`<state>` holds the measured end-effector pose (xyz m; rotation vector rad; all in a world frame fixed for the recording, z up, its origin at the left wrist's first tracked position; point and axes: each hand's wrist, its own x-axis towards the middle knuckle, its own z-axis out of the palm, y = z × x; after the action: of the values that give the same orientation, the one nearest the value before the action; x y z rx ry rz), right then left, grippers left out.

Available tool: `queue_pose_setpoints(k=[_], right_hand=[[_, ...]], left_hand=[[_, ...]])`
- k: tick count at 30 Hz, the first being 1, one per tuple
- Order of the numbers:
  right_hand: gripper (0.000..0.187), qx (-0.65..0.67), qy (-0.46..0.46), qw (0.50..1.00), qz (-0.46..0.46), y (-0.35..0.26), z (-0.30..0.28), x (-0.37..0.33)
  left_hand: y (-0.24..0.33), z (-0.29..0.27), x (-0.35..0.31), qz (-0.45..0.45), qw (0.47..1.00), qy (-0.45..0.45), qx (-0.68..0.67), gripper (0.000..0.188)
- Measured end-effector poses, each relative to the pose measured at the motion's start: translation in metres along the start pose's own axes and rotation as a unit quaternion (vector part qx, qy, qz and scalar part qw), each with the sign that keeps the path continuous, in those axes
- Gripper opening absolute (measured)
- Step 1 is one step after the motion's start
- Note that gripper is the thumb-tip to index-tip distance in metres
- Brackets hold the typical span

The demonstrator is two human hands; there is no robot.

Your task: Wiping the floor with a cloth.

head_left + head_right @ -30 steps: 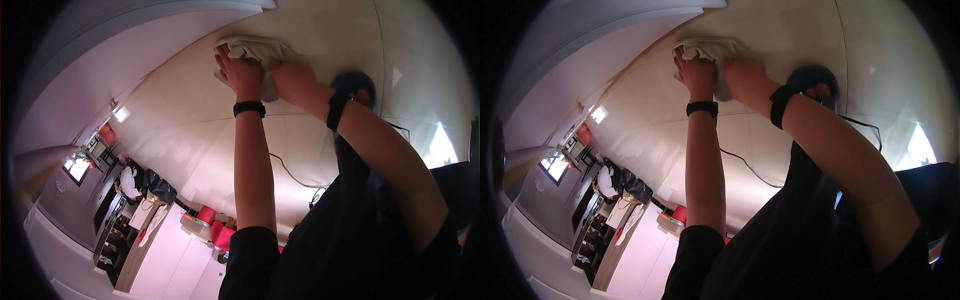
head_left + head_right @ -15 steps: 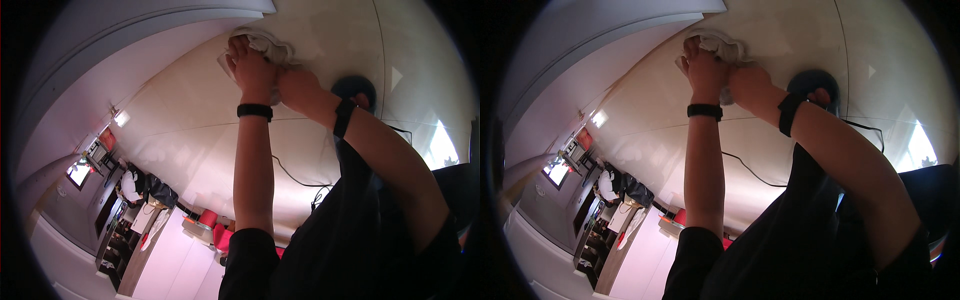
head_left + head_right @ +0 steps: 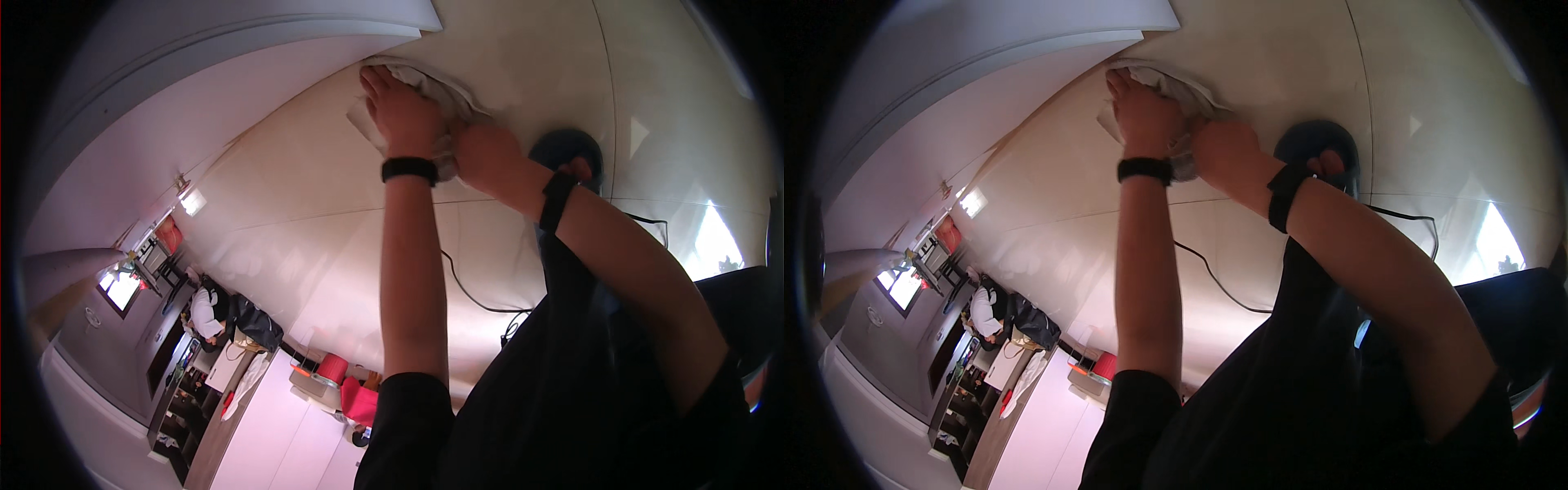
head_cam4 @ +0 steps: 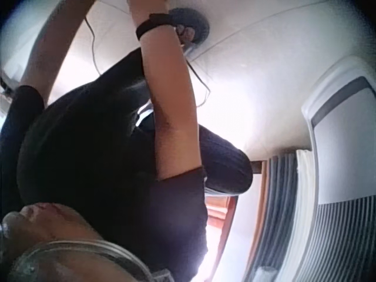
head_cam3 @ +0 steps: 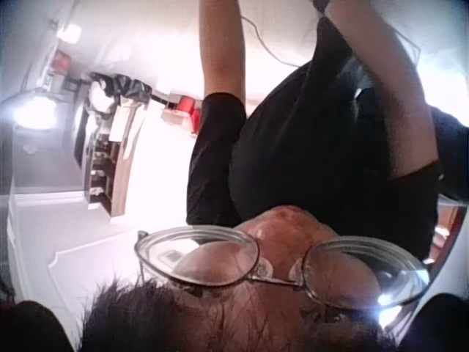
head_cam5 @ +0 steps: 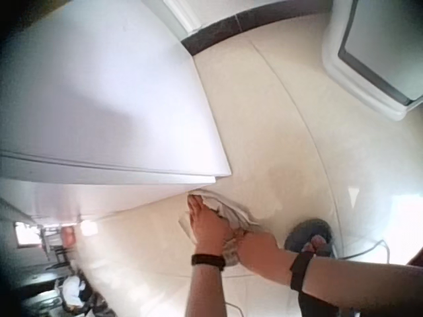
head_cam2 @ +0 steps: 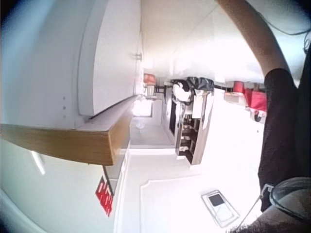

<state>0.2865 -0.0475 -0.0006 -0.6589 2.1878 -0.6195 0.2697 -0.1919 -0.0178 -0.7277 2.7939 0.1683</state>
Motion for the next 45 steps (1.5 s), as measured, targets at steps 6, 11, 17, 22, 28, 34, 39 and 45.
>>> queue_pose_setpoints(k=[6, 11, 17, 22, 28, 34, 39, 45], right_hand=[[0.027, -0.002, -0.015, 1.0, -0.018, 0.002, -0.005, 0.002], [0.028, -0.014, 0.009, 1.0, -0.011, 0.007, -0.001, -0.002], [0.028, 0.005, -0.028, 1.0, 0.009, 0.001, -0.01, 0.001], [0.021, -0.031, 0.006, 0.999, 0.01, 0.011, -0.001, -0.011], [0.018, 0.041, -0.053, 0.998, 0.02, 0.003, -0.026, 0.004], [0.026, 0.009, -0.081, 0.997, 0.007, 0.036, -0.011, -0.013], [0.031, 0.031, -0.071, 0.997, 0.007, 0.028, -0.031, 0.007], [0.026, 0.065, -0.054, 0.996, 0.025, 0.04, -0.024, -0.005]], left_hand=[[-0.002, 0.007, -0.009, 0.005, 1.0, -0.014, -0.009, 0.085], [0.01, 0.006, -0.008, -0.008, 1.0, 0.021, 0.014, 0.09], [0.002, -0.002, 0.0, -0.022, 0.999, -0.039, -0.003, 0.09], [0.023, 0.006, -0.025, 0.043, 0.998, 0.011, -0.048, 0.091], [0.017, 0.001, -0.003, 0.0, 0.998, -0.058, -0.036, 0.079], [0.04, 0.004, -0.033, 0.031, 0.999, 0.004, -0.027, 0.079], [0.031, 0.004, -0.01, 0.054, 0.997, 0.019, -0.042, 0.075], [0.046, 0.008, -0.032, 0.055, 0.996, 0.031, -0.056, 0.075]])
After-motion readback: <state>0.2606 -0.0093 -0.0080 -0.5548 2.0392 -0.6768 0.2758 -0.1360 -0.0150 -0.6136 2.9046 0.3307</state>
